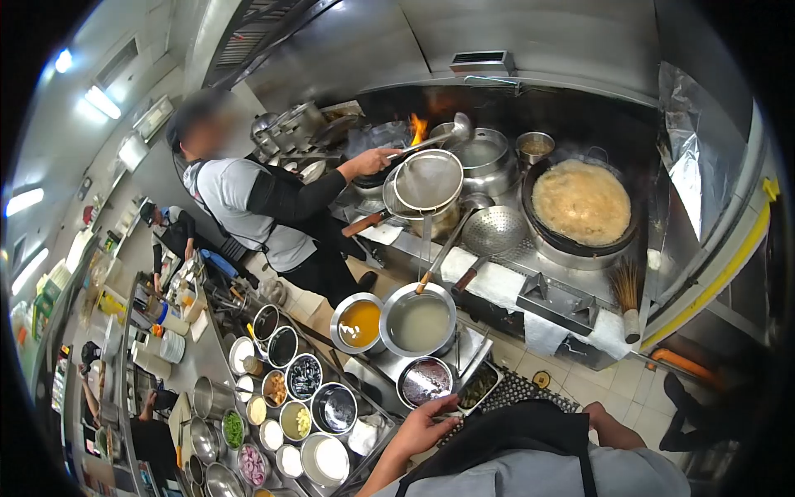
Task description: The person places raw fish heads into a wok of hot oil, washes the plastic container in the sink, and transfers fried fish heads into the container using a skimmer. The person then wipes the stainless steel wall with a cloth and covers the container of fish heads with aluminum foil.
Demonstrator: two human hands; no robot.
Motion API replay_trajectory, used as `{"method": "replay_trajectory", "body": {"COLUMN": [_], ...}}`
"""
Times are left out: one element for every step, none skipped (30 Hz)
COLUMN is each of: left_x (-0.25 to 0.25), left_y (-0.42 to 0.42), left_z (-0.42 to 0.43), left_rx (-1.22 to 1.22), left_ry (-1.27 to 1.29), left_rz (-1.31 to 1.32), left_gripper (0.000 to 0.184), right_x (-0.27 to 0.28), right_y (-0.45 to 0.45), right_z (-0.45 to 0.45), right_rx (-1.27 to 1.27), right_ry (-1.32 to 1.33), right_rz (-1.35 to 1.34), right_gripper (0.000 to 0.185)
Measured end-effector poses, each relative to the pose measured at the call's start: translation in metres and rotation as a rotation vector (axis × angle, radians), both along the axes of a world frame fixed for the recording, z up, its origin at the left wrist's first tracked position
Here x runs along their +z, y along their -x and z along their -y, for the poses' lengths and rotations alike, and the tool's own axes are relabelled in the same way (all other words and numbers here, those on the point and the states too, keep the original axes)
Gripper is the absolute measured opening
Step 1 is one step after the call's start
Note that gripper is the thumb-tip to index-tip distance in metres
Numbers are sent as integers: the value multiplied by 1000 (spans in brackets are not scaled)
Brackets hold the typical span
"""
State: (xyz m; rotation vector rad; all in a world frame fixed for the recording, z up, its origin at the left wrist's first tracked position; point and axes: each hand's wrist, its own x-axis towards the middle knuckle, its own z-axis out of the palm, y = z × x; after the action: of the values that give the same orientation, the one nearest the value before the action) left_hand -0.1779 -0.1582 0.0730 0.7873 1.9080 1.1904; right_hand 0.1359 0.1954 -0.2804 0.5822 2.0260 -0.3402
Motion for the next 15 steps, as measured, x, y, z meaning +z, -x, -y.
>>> {"method": "replay_trajectory", "body": {"left_x": [1,1,1,0,0,1,2,3,3,2,2,1,1,0,0], "left_y": [0,0,0,1,1,1,0,0,1,1,2,3,3,4,4], "left_z": [0,0,0,1,1,1,0,0,0,0,1,1,1,1,1], "left_rx": [6,13,14,9,3,3,4,4,4,4,4,5,0,-5,-4], "left_ry": [-2,-4,-3,2,6,6,8,9,9,16,22,22,25,29,28], "left_rz": [4,6,6,-8,-22,-21,-18,-14,-14,-9,-4,-5,-1,3,2], "left_gripper": [49,49,49,49,50,50,50,50,50,50,50,50,50,50,50], "right_x": [-2,7,22,31,31,31,31,28,23,17,12,7,1,6,17], "right_y": [2,5,7,8,8,8,8,7,5,3,1,-1,-1,3,9], "right_z": [0,1,3,5,5,6,6,6,4,3,3,3,2,3,7], "right_rx": [232,232,120,9,10,-14,-37,-38,5,48,49,-3,-55,-53,-263], "right_ry": [-37,-37,10,55,56,51,46,47,56,64,64,83,101,101,107], "right_rz": [49,48,40,32,33,47,61,61,47,32,32,13,-6,-8,6], "right_gripper": [23,23,30,37,37,42,48,48,46,45,45,42,38,38,33]}}
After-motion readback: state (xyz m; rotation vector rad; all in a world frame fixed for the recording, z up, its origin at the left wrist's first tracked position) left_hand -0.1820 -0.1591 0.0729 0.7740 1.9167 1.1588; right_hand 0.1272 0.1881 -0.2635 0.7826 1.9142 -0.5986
